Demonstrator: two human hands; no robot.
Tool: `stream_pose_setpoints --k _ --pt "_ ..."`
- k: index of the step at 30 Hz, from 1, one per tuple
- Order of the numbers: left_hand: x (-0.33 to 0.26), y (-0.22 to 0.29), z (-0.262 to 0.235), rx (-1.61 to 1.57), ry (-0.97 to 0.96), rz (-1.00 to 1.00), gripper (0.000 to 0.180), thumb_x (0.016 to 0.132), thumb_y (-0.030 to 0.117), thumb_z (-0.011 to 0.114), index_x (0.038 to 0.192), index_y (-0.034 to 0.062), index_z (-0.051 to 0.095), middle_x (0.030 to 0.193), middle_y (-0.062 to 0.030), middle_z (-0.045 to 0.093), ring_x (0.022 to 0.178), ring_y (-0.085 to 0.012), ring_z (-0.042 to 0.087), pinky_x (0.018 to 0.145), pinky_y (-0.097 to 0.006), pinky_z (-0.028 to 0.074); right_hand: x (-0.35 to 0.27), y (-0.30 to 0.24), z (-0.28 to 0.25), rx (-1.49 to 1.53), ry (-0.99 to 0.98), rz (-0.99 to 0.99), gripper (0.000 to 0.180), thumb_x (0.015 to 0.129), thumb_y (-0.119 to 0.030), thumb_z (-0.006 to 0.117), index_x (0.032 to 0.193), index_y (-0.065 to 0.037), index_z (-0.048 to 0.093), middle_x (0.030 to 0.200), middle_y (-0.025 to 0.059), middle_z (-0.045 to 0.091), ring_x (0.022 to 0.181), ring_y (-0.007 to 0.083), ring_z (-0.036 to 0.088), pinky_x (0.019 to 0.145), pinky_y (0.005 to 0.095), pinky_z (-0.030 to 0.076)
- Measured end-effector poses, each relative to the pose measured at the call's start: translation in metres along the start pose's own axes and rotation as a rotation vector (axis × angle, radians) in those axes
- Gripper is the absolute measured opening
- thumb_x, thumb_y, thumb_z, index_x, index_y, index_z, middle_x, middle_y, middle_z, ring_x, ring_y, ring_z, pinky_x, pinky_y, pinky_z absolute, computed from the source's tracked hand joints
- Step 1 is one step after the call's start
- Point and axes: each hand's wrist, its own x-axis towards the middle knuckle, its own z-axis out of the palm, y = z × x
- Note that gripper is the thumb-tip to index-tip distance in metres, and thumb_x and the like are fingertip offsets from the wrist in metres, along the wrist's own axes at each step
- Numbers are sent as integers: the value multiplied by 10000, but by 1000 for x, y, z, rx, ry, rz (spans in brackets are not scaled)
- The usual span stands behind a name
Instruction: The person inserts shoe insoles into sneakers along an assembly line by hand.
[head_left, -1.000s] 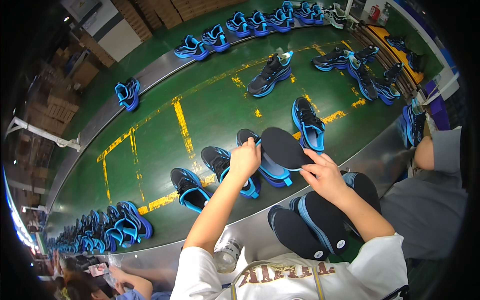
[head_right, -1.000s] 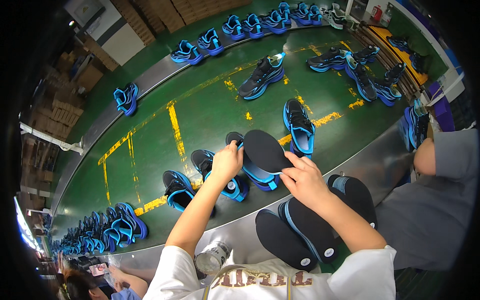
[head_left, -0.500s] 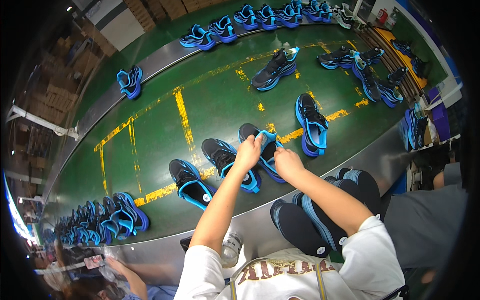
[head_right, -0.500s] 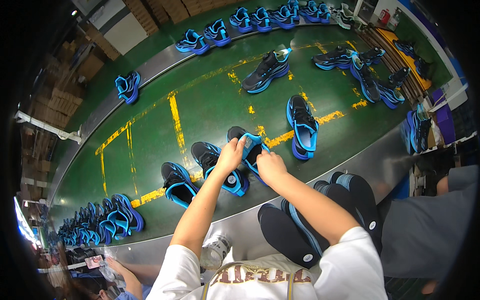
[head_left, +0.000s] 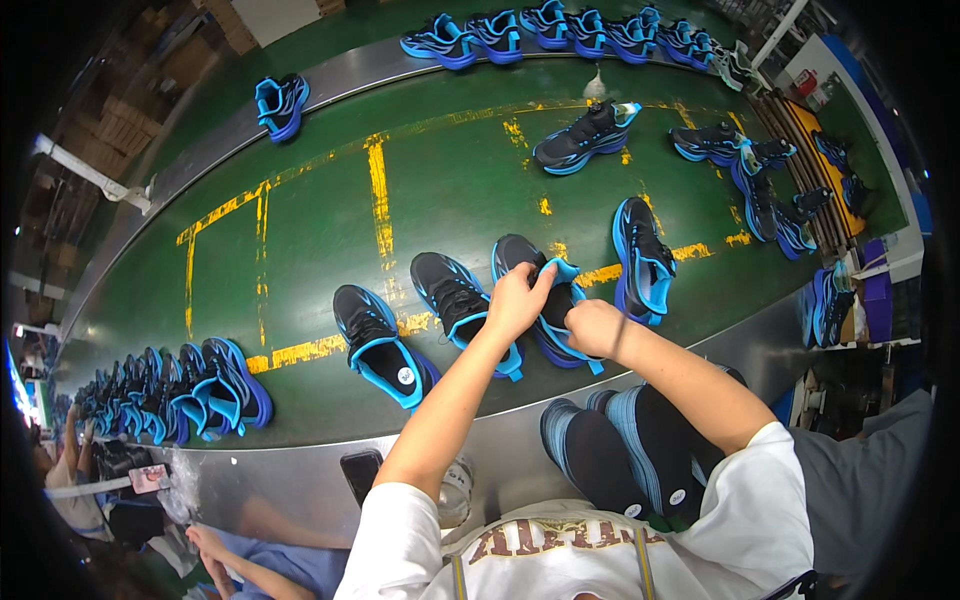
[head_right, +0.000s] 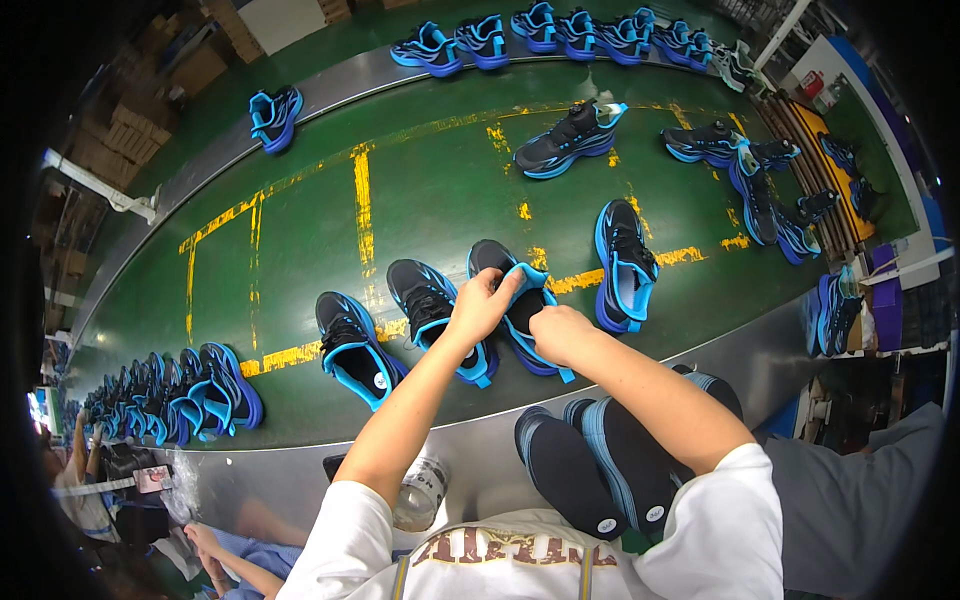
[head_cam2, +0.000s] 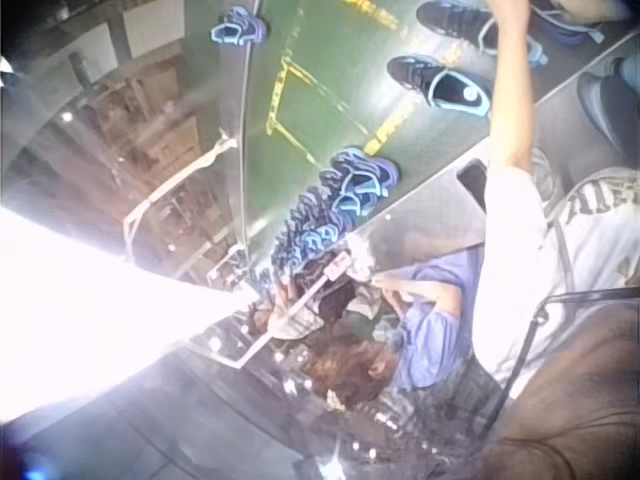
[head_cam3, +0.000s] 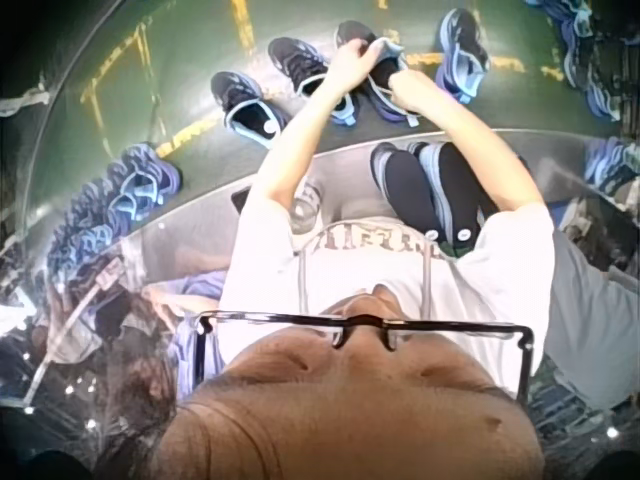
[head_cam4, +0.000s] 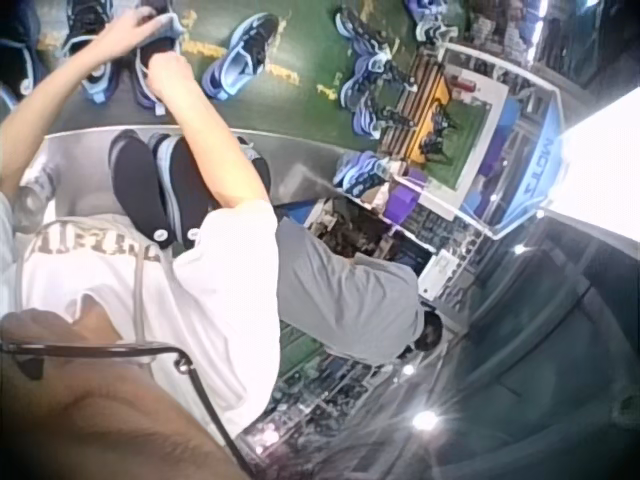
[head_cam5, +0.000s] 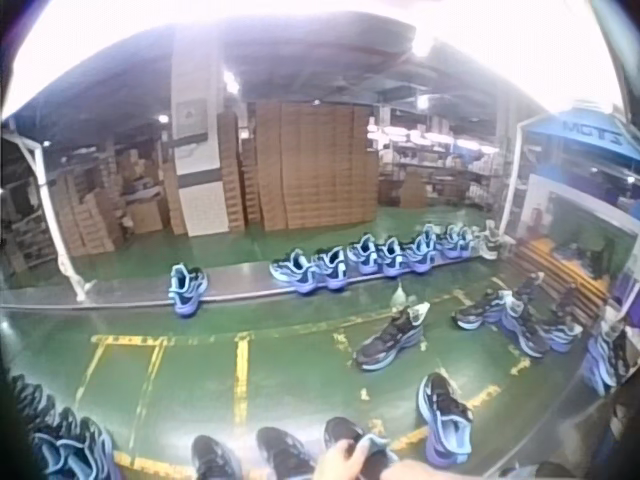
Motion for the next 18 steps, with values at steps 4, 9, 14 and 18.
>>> stream_pose_setpoints --k 4,9,14,18 --pt "1 1 -1 19 -35 -24 495 792 428 476 801 -63 541 639 -188 552 635 -276 563 572 -347 415 17 1 23 -51 108 -57 165 672 -82 502 762 -11 621 891 184 548 835 309 552 721 376 460" --pt "2 0 5 72 -58 20 449 821 391 441 749 -48 503 643 -224 537 656 -345 555 570 -394 410 46 13 53 57 514 -114 161 711 -98 465 725 -15 602 845 171 536 817 296 524 744 375 438" --pt "-5 -6 13 218 65 132 384 845 340 413 798 -38 458 699 -245 544 703 -404 532 616 -449 418 32 8 8 50 374 -164 185 669 -143 502 711 14 592 815 184 545 803 318 533 727 387 443" --pt "-6 -5 13 235 41 108 351 848 310 418 838 -40 442 736 -255 550 719 -416 529 621 -462 422 33 8 -1 21 126 -151 184 670 -113 504 758 18 597 834 188 549 813 327 542 726 383 452"
